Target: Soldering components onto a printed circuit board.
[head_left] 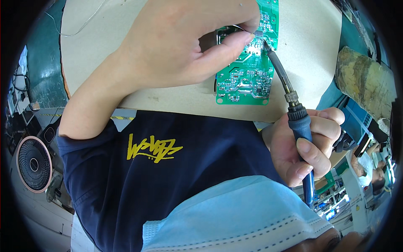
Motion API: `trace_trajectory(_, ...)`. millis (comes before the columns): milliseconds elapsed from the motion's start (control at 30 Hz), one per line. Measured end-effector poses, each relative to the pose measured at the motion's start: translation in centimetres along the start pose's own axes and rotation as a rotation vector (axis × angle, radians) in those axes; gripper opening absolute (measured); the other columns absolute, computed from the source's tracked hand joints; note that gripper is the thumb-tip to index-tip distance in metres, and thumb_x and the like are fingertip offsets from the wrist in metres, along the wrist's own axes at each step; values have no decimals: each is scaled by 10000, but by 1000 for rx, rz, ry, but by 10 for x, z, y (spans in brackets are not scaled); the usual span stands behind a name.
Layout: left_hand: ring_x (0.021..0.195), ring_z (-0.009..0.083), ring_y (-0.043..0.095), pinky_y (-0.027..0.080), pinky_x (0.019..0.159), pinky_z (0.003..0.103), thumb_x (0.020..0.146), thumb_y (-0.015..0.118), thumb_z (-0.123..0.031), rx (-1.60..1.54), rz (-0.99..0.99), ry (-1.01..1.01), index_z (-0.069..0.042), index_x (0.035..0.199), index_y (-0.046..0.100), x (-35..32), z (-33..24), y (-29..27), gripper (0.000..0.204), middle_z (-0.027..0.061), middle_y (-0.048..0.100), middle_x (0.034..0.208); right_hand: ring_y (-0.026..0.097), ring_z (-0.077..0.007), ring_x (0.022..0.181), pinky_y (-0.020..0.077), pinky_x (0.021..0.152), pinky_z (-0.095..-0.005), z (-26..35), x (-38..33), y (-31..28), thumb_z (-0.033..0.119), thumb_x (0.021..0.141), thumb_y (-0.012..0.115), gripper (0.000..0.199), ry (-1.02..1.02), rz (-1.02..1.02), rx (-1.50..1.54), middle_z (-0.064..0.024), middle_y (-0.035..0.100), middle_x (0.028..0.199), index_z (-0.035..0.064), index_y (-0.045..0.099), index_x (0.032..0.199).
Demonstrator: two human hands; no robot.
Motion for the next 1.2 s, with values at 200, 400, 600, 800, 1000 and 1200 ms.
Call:
trace_trajectory(200,652,221,529,424,600,322,720,759,40,0,-15,-11,-48,881,698,-3,1,0,193,53,636,738,455,-160,595,358,700,-389,2,0,0,389,1009,420,339,14,20,-16,29,387,615,125,617,928)
trace_trajectory(400,659,214,542,424,588,313,720,761,35,1,-15,-17,-49,880,702,-4,3,0,191,52,645,747,436,-150,621,304,738,-395,-4,0,-6,362,999,418,289,24,-57,52,31,395,644,142,595,935)
trace_trajectory(600,660,216,545,421,583,313,720,765,32,14,-18,-20,-55,880,702,-4,3,0,193,50,646,748,441,-145,598,340,697,-373,0,-1,-1,397,1015,418,344,12,-4,5,33,379,620,136,622,925)
trace_trajectory(800,653,215,544,422,580,311,716,766,32,0,-26,-12,-56,881,702,-6,5,1,198,49,643,744,459,-151,581,366,651,-357,3,1,2,411,1017,424,364,8,14,-15,37,386,615,131,638,925)
trace_trajectory(1000,652,214,546,427,581,313,716,766,30,3,-28,-11,-51,890,702,-9,4,0,202,49,637,739,478,-160,637,346,736,-398,3,-2,-3,374,1003,422,314,-33,-35,26,29,420,647,135,615,936)
trace_trajectory(1200,654,217,548,428,582,313,732,758,32,16,-9,10,-42,905,703,-6,6,-2,196,50,633,743,498,-191,704,322,760,-418,-8,-2,-11,391,1026,411,346,80,-74,109,10,513,717,115,620,1039)
Point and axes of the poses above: each hand's wrist, its own x-axis towards the middle knuckle, its own y-axis out of the palm, z = x × y, the point moved 5 cm from there along x, towards the middle knuckle
